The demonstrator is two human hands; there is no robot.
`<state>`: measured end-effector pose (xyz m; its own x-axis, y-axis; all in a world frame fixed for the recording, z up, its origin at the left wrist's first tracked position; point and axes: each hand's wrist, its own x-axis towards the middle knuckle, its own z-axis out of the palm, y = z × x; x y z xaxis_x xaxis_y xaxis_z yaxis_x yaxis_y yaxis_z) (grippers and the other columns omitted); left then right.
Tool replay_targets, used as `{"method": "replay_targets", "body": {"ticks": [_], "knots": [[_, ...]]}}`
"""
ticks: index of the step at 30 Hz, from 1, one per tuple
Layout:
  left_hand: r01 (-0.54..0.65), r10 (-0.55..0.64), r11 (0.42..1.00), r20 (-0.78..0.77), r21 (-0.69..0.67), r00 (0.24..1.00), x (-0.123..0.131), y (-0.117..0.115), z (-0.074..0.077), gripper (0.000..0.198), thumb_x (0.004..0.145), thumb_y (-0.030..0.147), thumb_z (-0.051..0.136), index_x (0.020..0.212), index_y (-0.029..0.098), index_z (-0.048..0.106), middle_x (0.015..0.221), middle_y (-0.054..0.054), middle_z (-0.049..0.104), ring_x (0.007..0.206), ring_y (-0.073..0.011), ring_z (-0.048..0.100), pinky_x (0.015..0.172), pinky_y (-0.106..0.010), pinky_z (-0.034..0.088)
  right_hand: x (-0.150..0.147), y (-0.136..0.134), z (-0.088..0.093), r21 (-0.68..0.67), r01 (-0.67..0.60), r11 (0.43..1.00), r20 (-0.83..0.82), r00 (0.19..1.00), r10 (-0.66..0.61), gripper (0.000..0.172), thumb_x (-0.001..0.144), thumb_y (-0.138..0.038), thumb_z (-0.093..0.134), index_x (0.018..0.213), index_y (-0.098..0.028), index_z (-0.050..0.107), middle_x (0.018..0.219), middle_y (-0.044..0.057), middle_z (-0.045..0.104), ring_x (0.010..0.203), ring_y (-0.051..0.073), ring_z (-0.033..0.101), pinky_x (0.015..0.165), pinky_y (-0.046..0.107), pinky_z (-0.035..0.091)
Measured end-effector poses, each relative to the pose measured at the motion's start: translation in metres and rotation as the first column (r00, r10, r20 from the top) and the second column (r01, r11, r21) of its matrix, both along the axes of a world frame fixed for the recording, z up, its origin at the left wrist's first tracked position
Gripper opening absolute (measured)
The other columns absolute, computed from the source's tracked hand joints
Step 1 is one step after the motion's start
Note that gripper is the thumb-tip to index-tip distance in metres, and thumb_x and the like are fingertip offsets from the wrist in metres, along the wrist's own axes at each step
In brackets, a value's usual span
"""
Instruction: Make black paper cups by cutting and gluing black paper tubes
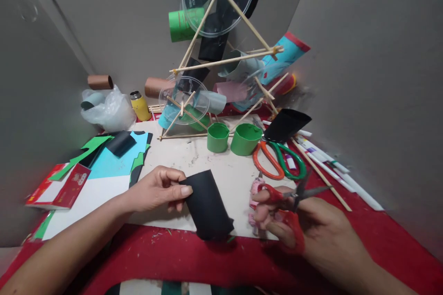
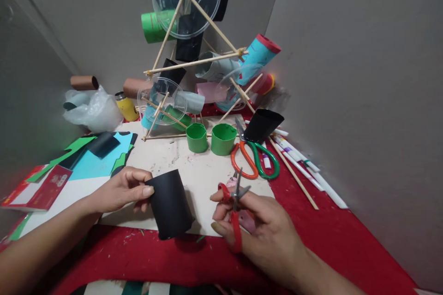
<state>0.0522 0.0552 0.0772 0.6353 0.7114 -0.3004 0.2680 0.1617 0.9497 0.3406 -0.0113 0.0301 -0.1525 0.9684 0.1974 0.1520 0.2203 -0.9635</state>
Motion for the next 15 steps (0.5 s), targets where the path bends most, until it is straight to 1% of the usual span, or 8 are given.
{"method": "replay_targets", "body": {"ticks": [3, 5, 8, 9, 10, 12, 14, 15], "knots": [[0.033, -0.029, 0.996, 0.050, -0.077, 0.998, -0.004, -0.002, -0.002, 0.050, 0.082, 0.059, 0.069, 0.062, 0.016, 0.052, 0.056, -0.002, 0.063, 0.043, -0.0066, 0.048, 0.045, -0.019, 0.036, -0.001, -0.002, -0.002, -0.090, -0.034, 0.995, -0.110, 0.994, 0.024, 0.021, 0.079, -0.033, 0.080, 0.095, -0.021, 0.073, 0.076, 0.004, 0.071, 0.060, 0.018, 0.069, 0.058, 0.024, 0.060], [0.041, -0.038, 0.998, 0.041, -0.053, 0.998, -0.005, -0.003, -0.001, 0.050, 0.084, 0.060, 0.065, 0.063, 0.016, 0.054, 0.057, -0.002, 0.063, 0.044, -0.0069, 0.048, 0.046, -0.019, 0.036, -0.002, -0.002, -0.002, -0.111, -0.060, 0.992, -0.138, 0.989, 0.044, 0.018, 0.080, -0.029, 0.079, 0.095, -0.022, 0.072, 0.080, 0.004, 0.071, 0.064, 0.017, 0.069, 0.060, 0.023, 0.060], [0.030, -0.013, 0.981, -0.087, 0.190, 0.996, -0.005, -0.007, 0.001, 0.044, 0.091, 0.052, 0.059, 0.066, 0.016, 0.056, 0.058, 0.000, 0.059, 0.050, -0.0085, 0.049, 0.050, -0.020, 0.038, -0.002, -0.002, 0.000, -0.102, -0.094, 0.990, -0.132, 0.988, 0.080, 0.011, 0.080, -0.024, 0.078, 0.088, -0.020, 0.070, 0.083, 0.005, 0.071, 0.066, 0.015, 0.069, 0.063, 0.021, 0.060], [0.040, 0.013, 0.942, -0.153, 0.334, 0.988, -0.005, -0.009, 0.001, 0.040, 0.093, 0.047, 0.057, 0.068, 0.016, 0.058, 0.059, 0.000, 0.058, 0.053, -0.0093, 0.050, 0.052, -0.020, 0.037, -0.002, -0.002, 0.000, -0.093, -0.101, 0.991, -0.125, 0.988, 0.089, 0.010, 0.080, -0.024, 0.077, 0.085, -0.020, 0.070, 0.084, 0.005, 0.071, 0.066, 0.015, 0.068, 0.063, 0.021, 0.061], [0.069, 0.044, 0.870, -0.217, 0.488, 0.975, -0.004, -0.010, 0.000, 0.036, 0.095, 0.042, 0.056, 0.071, 0.016, 0.059, 0.061, 0.000, 0.057, 0.056, -0.0100, 0.050, 0.053, -0.021, 0.036, -0.002, -0.001, 0.000, -0.083, -0.105, 0.991, -0.119, 0.988, 0.094, 0.008, 0.081, -0.024, 0.077, 0.083, -0.020, 0.070, 0.084, 0.006, 0.072, 0.066, 0.015, 0.068, 0.063, 0.021, 0.061], [0.184, 0.099, 0.666, -0.331, 0.723, 0.938, -0.004, -0.012, -0.004, 0.030, 0.097, 0.034, 0.053, 0.075, 0.015, 0.061, 0.064, 0.000, 0.056, 0.058, -0.0114, 0.050, 0.053, -0.023, 0.033, -0.002, -0.001, 0.001, -0.059, -0.104, 0.993, -0.101, 0.990, 0.098, 0.010, 0.081, -0.025, 0.075, 0.076, -0.019, 0.069, 0.084, 0.006, 0.072, 0.065, 0.015, 0.068, 0.063, 0.021, 0.061], [0.311, 0.114, 0.494, -0.415, 0.812, 0.903, -0.003, -0.014, -0.010, 0.028, 0.098, 0.030, 0.050, 0.077, 0.015, 0.062, 0.064, -0.002, 0.057, 0.056, -0.0130, 0.051, 0.052, -0.025, 0.031, -0.003, -0.001, 0.002, -0.041, -0.097, 0.994, -0.074, 0.993, 0.094, 0.013, 0.081, -0.024, 0.075, 0.072, -0.019, 0.068, 0.083, 0.007, 0.072, 0.066, 0.015, 0.069, 0.063, 0.021, 0.061], [0.352, 0.117, 0.443, -0.442, 0.824, 0.889, -0.003, -0.015, -0.013, 0.026, 0.098, 0.029, 0.049, 0.080, 0.015, 0.063, 0.064, -0.002, 0.059, 0.056, -0.0138, 0.052, 0.052, -0.026, 0.032, -0.004, 0.000, 0.003, -0.034, -0.087, 0.996, -0.067, 0.994, 0.084, 0.014, 0.080, -0.024, 0.075, 0.070, -0.019, 0.068, 0.080, 0.006, 0.072, 0.066, 0.015, 0.069, 0.063, 0.020, 0.061]]}}
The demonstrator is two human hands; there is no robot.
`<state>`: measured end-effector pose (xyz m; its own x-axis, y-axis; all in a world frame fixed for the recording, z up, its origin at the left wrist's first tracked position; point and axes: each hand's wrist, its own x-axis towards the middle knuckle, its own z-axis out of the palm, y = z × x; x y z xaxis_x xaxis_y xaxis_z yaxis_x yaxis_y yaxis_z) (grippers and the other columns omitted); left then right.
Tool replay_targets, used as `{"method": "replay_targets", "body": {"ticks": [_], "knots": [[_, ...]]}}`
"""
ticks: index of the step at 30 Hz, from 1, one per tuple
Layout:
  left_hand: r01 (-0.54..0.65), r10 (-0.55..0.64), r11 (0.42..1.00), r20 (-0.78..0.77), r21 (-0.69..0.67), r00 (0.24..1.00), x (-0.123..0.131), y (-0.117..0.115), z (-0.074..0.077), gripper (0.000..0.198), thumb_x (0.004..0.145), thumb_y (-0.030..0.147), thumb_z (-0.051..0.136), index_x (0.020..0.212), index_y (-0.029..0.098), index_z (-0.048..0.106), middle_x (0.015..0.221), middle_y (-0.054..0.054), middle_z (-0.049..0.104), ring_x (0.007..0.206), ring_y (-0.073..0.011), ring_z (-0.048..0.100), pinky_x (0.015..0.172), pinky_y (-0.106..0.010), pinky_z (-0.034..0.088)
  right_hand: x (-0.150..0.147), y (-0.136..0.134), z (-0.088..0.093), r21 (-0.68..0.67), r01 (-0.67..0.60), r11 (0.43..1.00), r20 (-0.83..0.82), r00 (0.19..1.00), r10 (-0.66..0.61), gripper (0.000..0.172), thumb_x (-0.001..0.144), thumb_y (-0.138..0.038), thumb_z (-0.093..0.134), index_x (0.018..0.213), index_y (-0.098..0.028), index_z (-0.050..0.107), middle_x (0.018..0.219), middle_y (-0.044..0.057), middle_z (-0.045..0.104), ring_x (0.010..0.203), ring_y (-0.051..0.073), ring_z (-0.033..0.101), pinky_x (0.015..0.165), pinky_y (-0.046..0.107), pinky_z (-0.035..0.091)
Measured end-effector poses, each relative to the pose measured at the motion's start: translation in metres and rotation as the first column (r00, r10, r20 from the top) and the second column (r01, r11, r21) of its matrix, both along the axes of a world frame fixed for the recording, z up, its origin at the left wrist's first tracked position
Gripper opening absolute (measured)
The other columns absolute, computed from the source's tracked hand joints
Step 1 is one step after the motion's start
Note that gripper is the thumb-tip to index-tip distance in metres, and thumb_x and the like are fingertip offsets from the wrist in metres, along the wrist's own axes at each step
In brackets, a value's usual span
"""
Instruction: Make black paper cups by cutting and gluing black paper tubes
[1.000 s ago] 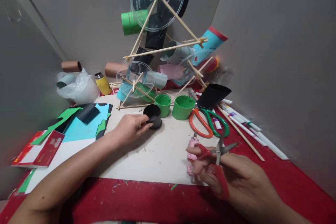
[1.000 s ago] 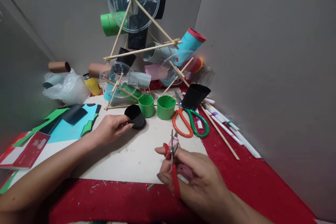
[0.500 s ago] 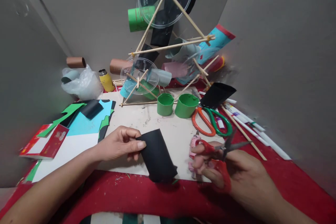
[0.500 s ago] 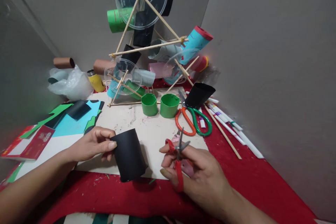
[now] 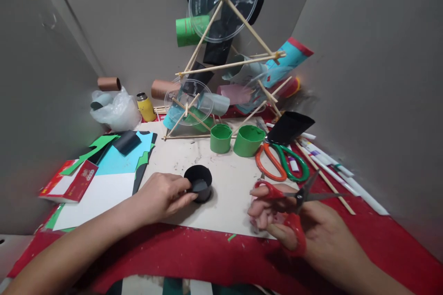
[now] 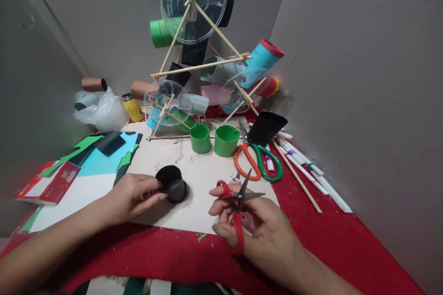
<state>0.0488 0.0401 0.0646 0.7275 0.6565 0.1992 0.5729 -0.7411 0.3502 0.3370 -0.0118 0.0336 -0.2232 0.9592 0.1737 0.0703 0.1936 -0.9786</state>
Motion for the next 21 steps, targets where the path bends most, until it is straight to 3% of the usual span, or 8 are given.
{"method": "replay_targets", "body": {"ticks": [3, 5, 7, 11, 14, 18, 21], "knots": [[0.024, -0.024, 0.998, -0.009, 0.053, 1.000, -0.002, -0.004, -0.004, 0.022, 0.098, 0.028, 0.052, 0.108, 0.013, 0.063, 0.073, -0.004, 0.066, 0.057, -0.0148, 0.057, 0.053, -0.026, 0.037, -0.003, 0.000, 0.005, 0.009, 0.039, 0.999, -0.014, 0.999, -0.039, 0.010, 0.076, -0.022, 0.077, 0.069, -0.019, 0.069, 0.073, 0.006, 0.072, 0.062, 0.015, 0.069, 0.060, 0.019, 0.060], [0.022, -0.024, 0.998, 0.034, 0.060, 0.999, -0.005, -0.008, -0.003, 0.032, 0.097, 0.028, 0.054, 0.126, 0.013, 0.055, 0.077, -0.004, 0.070, 0.058, -0.0144, 0.059, 0.055, -0.026, 0.041, -0.003, -0.001, 0.007, 0.026, 0.062, 0.998, -0.025, 0.998, -0.062, 0.008, 0.074, -0.022, 0.077, 0.070, -0.020, 0.070, 0.072, 0.005, 0.072, 0.060, 0.016, 0.069, 0.059, 0.019, 0.060], [0.022, -0.025, 0.998, 0.056, 0.055, 0.998, -0.007, -0.011, -0.002, 0.036, 0.097, 0.028, 0.055, 0.130, 0.013, 0.051, 0.076, -0.003, 0.071, 0.058, -0.0144, 0.061, 0.056, -0.026, 0.042, -0.003, -0.002, 0.007, 0.047, 0.071, 0.996, -0.015, 0.997, -0.071, 0.008, 0.074, -0.023, 0.078, 0.071, -0.021, 0.071, 0.073, 0.005, 0.073, 0.062, 0.016, 0.069, 0.061, 0.020, 0.060], [0.029, -0.030, 0.998, 0.016, 0.048, 0.999, -0.006, -0.010, -0.006, 0.029, 0.099, 0.028, 0.052, 0.124, 0.013, 0.054, 0.071, -0.002, 0.070, 0.056, -0.0160, 0.062, 0.053, -0.027, 0.041, -0.002, -0.005, 0.000, 0.025, 0.121, 0.992, -0.007, 0.993, -0.121, 0.016, 0.080, -0.035, 0.078, 0.086, -0.020, 0.074, 0.078, 0.007, 0.072, 0.063, 0.018, 0.068, 0.059, 0.025, 0.060], [0.036, -0.034, 0.993, -0.018, 0.112, 0.999, 0.000, -0.006, -0.011, 0.021, 0.100, 0.029, 0.048, 0.105, 0.014, 0.061, 0.067, -0.002, 0.066, 0.055, -0.0161, 0.059, 0.051, -0.028, 0.038, -0.002, -0.007, -0.005, -0.013, 0.157, 0.987, 0.012, 0.988, -0.157, 0.028, 0.082, -0.046, 0.076, 0.090, -0.019, 0.073, 0.079, 0.009, 0.072, 0.063, 0.020, 0.068, 0.058, 0.029, 0.060], [0.087, -0.073, 0.938, -0.053, 0.335, 0.996, 0.008, -0.007, -0.011, 0.027, 0.100, 0.024, 0.043, 0.080, 0.016, 0.060, 0.060, -0.001, 0.057, 0.051, -0.0155, 0.051, 0.049, -0.031, 0.034, 0.001, -0.009, -0.003, -0.001, 0.161, 0.987, 0.027, 0.987, -0.161, 0.033, 0.084, -0.049, 0.074, 0.098, -0.019, 0.072, 0.085, 0.010, 0.074, 0.067, 0.021, 0.070, 0.061, 0.029, 0.062], [0.127, -0.086, 0.853, -0.103, 0.506, 0.991, 0.013, -0.012, -0.009, 0.022, 0.096, 0.016, 0.047, 0.079, 0.015, 0.061, 0.059, 0.000, 0.054, 0.050, -0.0163, 0.047, 0.049, -0.032, 0.035, 0.006, -0.008, -0.003, 0.073, 0.083, 0.994, 0.088, 0.992, -0.090, 0.035, 0.087, -0.044, 0.074, 0.113, -0.020, 0.070, 0.096, 0.011, 0.075, 0.074, 0.023, 0.074, 0.066, 0.029, 0.064]]}}
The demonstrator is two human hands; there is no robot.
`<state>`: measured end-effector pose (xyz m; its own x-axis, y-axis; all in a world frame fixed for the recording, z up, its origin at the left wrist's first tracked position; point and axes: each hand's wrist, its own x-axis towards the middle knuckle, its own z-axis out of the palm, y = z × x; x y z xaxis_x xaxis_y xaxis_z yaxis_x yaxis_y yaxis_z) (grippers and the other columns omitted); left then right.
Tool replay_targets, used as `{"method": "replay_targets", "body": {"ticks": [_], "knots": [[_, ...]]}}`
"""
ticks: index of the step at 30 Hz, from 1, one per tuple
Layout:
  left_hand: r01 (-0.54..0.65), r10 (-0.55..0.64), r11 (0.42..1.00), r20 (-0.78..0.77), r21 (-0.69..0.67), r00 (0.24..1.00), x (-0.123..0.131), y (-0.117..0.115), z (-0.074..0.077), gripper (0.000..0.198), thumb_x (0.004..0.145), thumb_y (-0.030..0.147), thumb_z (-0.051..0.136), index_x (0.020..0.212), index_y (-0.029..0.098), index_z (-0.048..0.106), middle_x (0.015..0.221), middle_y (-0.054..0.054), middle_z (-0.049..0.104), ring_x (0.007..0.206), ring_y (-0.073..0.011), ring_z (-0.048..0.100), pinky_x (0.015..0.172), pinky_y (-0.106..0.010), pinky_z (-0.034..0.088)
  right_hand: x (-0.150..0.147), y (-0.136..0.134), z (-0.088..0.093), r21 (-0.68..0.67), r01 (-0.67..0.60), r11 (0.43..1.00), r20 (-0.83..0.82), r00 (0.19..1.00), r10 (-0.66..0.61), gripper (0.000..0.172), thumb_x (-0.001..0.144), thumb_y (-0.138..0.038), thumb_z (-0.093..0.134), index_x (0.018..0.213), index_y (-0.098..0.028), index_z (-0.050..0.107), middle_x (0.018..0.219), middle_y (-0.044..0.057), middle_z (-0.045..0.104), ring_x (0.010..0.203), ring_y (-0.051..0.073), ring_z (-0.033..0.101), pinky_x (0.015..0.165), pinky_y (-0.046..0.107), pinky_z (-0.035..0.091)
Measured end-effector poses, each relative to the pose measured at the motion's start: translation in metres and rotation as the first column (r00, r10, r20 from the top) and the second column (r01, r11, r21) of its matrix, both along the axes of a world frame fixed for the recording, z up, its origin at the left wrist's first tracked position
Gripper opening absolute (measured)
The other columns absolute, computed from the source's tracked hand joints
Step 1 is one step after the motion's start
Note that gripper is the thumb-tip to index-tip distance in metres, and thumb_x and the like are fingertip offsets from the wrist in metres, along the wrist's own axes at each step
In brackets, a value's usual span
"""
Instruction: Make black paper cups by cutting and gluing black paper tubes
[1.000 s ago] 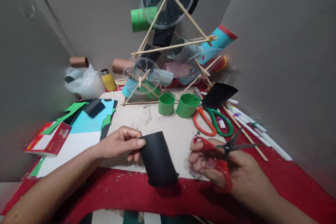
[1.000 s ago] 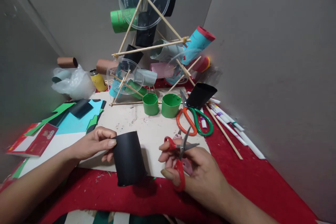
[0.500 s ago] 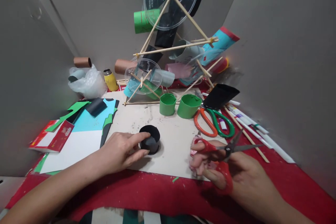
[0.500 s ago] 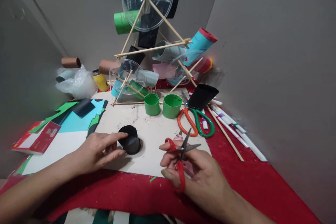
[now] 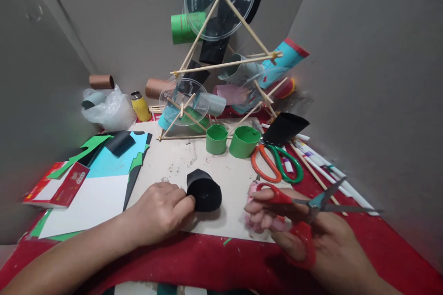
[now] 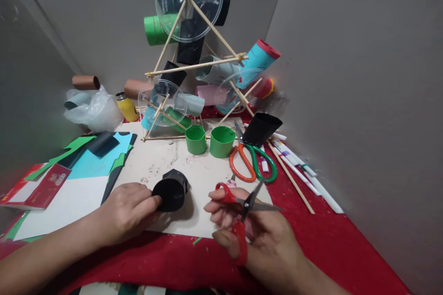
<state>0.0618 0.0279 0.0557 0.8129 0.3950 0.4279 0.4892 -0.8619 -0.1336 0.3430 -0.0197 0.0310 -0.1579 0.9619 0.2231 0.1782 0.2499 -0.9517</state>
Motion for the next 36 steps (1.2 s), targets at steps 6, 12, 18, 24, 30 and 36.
{"method": "replay_targets", "body": {"ticks": [6, 12, 18, 24, 30, 36], "knots": [[0.047, -0.032, 0.989, -0.108, 0.143, 0.994, 0.015, -0.011, 0.008, 0.014, 0.090, 0.010, 0.052, 0.080, 0.015, 0.061, 0.060, 0.000, 0.053, 0.051, -0.0181, 0.047, 0.050, -0.033, 0.037, 0.001, 0.008, -0.007, 0.402, -0.203, 0.893, 0.308, 0.948, 0.077, 0.059, 0.088, -0.040, 0.075, 0.142, -0.029, 0.053, 0.141, 0.013, 0.057, 0.127, 0.029, 0.058, 0.101, 0.035, 0.053], [0.060, -0.035, 0.984, -0.152, 0.167, 0.988, 0.031, -0.010, 0.014, 0.021, 0.089, 0.010, 0.046, 0.075, 0.017, 0.059, 0.059, -0.002, 0.054, 0.050, -0.0180, 0.048, 0.050, -0.032, 0.037, -0.002, 0.011, -0.010, 0.472, -0.290, 0.833, 0.465, 0.884, 0.045, 0.055, 0.085, -0.018, 0.067, 0.138, -0.021, 0.052, 0.149, 0.018, 0.047, 0.134, 0.030, 0.050, 0.111, 0.041, 0.044], [0.065, -0.048, 0.990, -0.138, 0.128, 0.989, 0.034, -0.007, 0.018, 0.022, 0.092, 0.011, 0.044, 0.091, 0.012, 0.066, 0.061, -0.004, 0.059, 0.051, -0.0192, 0.053, 0.048, -0.033, 0.041, -0.006, 0.010, -0.003, 0.520, -0.238, 0.820, 0.408, 0.913, 0.006, 0.059, 0.084, -0.014, 0.067, 0.140, -0.022, 0.051, 0.137, 0.016, 0.059, 0.124, 0.028, 0.060, 0.103, 0.037, 0.052], [0.161, -0.101, 0.970, 0.297, -0.184, 0.949, 0.012, -0.011, 0.014, 0.054, 0.095, 0.028, 0.059, 0.143, 0.016, 0.041, 0.101, -0.012, 0.072, 0.078, -0.0204, 0.067, 0.066, -0.032, 0.054, -0.002, 0.008, -0.003, 0.464, -0.078, 0.882, 0.318, 0.944, -0.083, 0.052, 0.088, -0.023, 0.069, 0.139, -0.020, 0.059, 0.135, 0.017, 0.060, 0.122, 0.031, 0.062, 0.098, 0.037, 0.056], [0.381, 0.767, 0.401, 0.533, -0.833, 0.358, 0.013, -0.014, -0.012, 0.035, 0.100, 0.041, 0.051, 0.132, 0.026, 0.053, 0.130, -0.010, 0.059, 0.112, -0.0200, 0.060, 0.091, -0.035, 0.054, 0.001, 0.003, -0.014, 0.406, -0.051, 0.912, 0.306, 0.948, -0.083, 0.065, 0.090, -0.022, 0.069, 0.149, -0.029, 0.044, 0.148, 0.013, 0.046, 0.132, 0.029, 0.053, 0.106, 0.038, 0.050], [0.758, 0.921, -0.103, 0.227, -0.644, 0.318, 0.042, -0.021, -0.026, 0.043, 0.096, 0.047, 0.055, 0.127, 0.017, 0.055, 0.123, -0.015, 0.064, 0.103, -0.0235, 0.066, 0.091, -0.039, 0.052, -0.006, 0.002, -0.013, 0.506, -0.136, 0.852, 0.374, 0.924, -0.075, 0.061, 0.089, -0.020, 0.065, 0.147, -0.022, 0.047, 0.138, 0.016, 0.053, 0.127, 0.030, 0.056, 0.103, 0.037, 0.052]]}}
